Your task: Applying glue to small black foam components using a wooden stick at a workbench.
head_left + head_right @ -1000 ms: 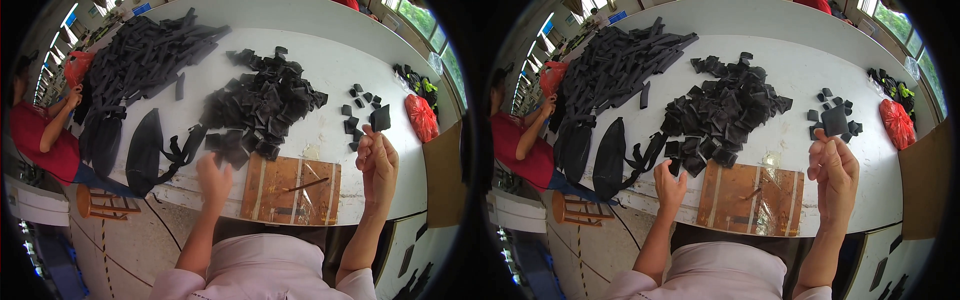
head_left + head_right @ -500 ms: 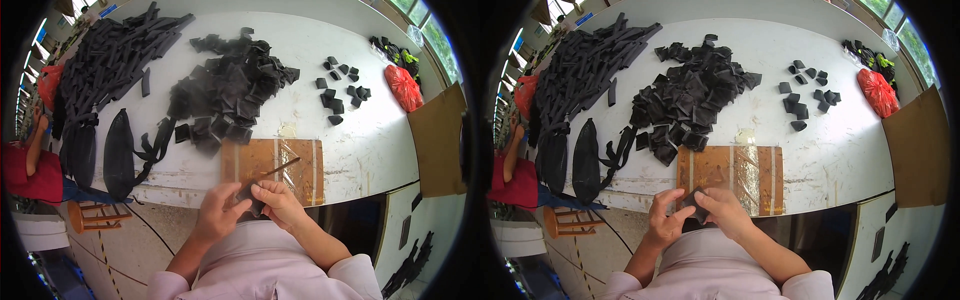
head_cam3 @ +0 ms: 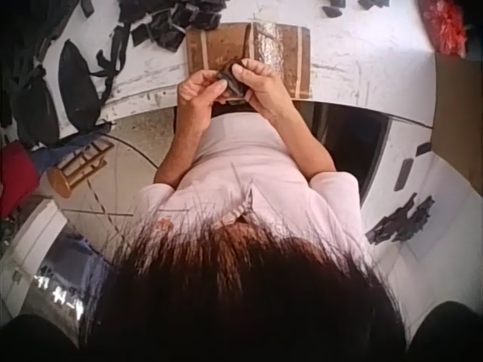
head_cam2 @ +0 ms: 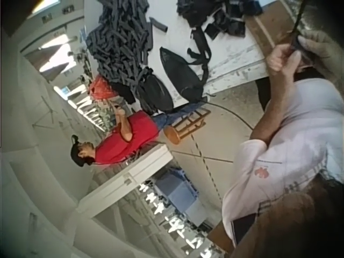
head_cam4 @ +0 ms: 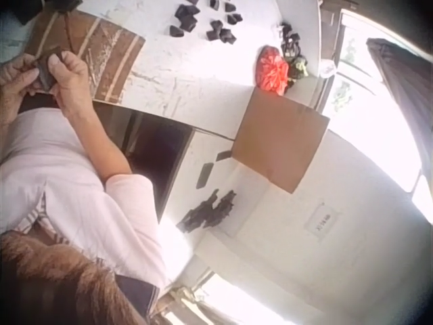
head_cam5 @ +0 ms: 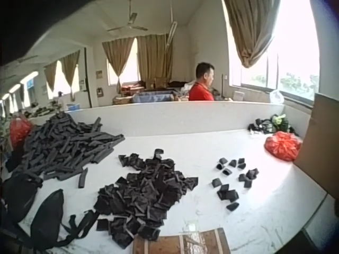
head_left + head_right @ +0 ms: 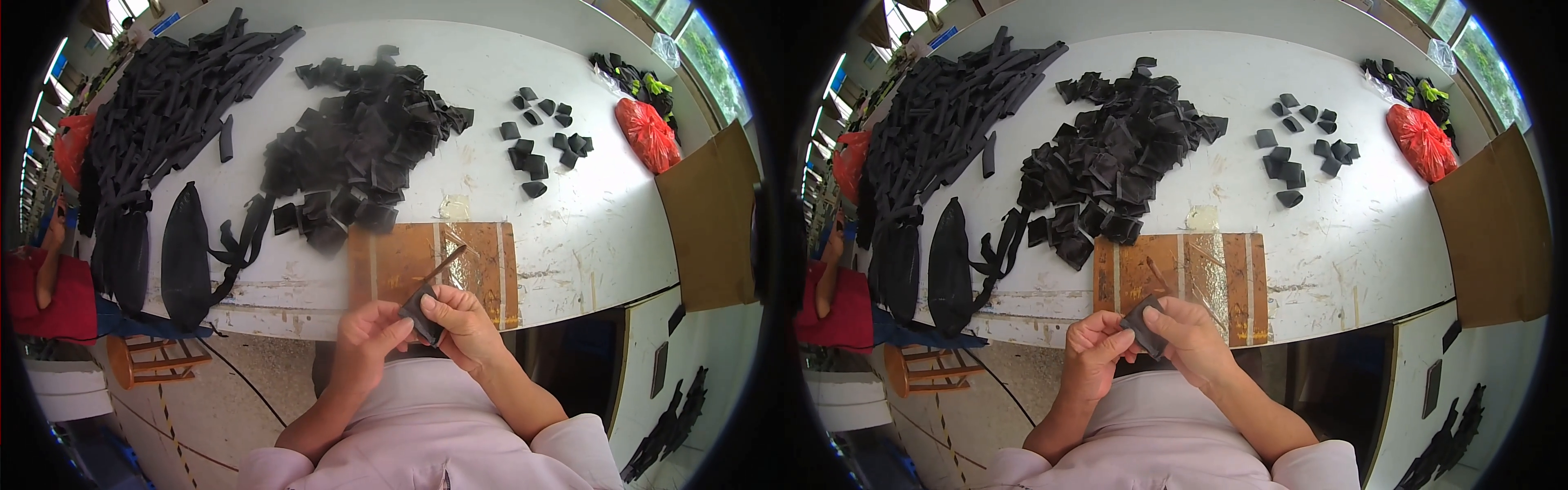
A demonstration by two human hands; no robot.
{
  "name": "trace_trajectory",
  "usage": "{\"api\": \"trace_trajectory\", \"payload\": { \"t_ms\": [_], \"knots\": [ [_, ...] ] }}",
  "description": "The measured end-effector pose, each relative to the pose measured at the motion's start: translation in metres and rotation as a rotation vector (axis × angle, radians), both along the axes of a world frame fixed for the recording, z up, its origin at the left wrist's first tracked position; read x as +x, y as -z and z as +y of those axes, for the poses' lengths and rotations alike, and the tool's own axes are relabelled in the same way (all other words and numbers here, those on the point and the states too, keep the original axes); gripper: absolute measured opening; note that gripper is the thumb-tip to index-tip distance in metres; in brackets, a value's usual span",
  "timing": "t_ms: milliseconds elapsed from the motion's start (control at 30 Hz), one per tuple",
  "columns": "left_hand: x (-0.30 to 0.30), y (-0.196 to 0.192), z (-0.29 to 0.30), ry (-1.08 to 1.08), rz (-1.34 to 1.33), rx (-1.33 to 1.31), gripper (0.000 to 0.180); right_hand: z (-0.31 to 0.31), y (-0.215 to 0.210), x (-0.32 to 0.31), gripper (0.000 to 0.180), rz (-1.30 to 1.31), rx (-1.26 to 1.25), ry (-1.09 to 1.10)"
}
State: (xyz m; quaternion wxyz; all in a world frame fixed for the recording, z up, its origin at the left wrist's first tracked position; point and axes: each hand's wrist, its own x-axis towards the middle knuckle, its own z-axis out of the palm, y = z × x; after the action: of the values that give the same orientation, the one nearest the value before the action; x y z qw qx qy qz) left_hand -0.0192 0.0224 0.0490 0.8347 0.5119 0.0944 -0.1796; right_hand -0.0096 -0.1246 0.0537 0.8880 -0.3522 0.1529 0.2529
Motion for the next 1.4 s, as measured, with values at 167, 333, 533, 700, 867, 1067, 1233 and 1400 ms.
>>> {"api": "trace_trajectory", "payload": {
  "t_ms": [167, 333, 533, 700, 867, 1067, 1233, 1400],
  "knots": [
    [0.000, 0.005, -0.002, -0.001, -0.010, 0.020, 0.005, -0.002, 0.019, -0.002, 0.015, -0.234, -0.505, -0.003],
    [0.001, 0.004, -0.003, -0.008, -0.322, 0.443, 0.015, -0.006, -0.006, -0.006, 0.022, -0.879, -1.262, 0.192],
    [0.007, -0.011, -0.012, 0.010, -0.738, 0.793, 0.017, -0.009, -0.004, -0.007, 0.015, -1.091, -1.176, 0.186],
    [0.000, 0.009, -0.020, -0.200, -0.708, 0.850, 0.006, 0.001, -0.002, -0.003, 0.019, -1.242, -1.485, 0.237],
    [0.020, -0.021, -0.012, -0.031, 0.087, -0.315, 0.017, -0.006, 0.001, -0.002, 0.012, -0.924, -1.272, 0.259],
    [0.017, -0.018, -0.023, -0.144, -0.261, 0.170, 0.015, -0.011, -0.007, -0.001, 0.010, -0.148, 0.099, 0.100],
    [0.025, -0.027, -0.036, -0.306, -0.598, 0.419, 0.012, -0.018, -0.018, 0.010, 0.024, -0.132, 0.158, 0.004],
    [0.055, -0.069, -0.017, 0.167, -0.039, -0.705, 0.014, -0.024, -0.084, 0.032, 0.031, -0.617, -0.443, -0.020]
  ]
}}
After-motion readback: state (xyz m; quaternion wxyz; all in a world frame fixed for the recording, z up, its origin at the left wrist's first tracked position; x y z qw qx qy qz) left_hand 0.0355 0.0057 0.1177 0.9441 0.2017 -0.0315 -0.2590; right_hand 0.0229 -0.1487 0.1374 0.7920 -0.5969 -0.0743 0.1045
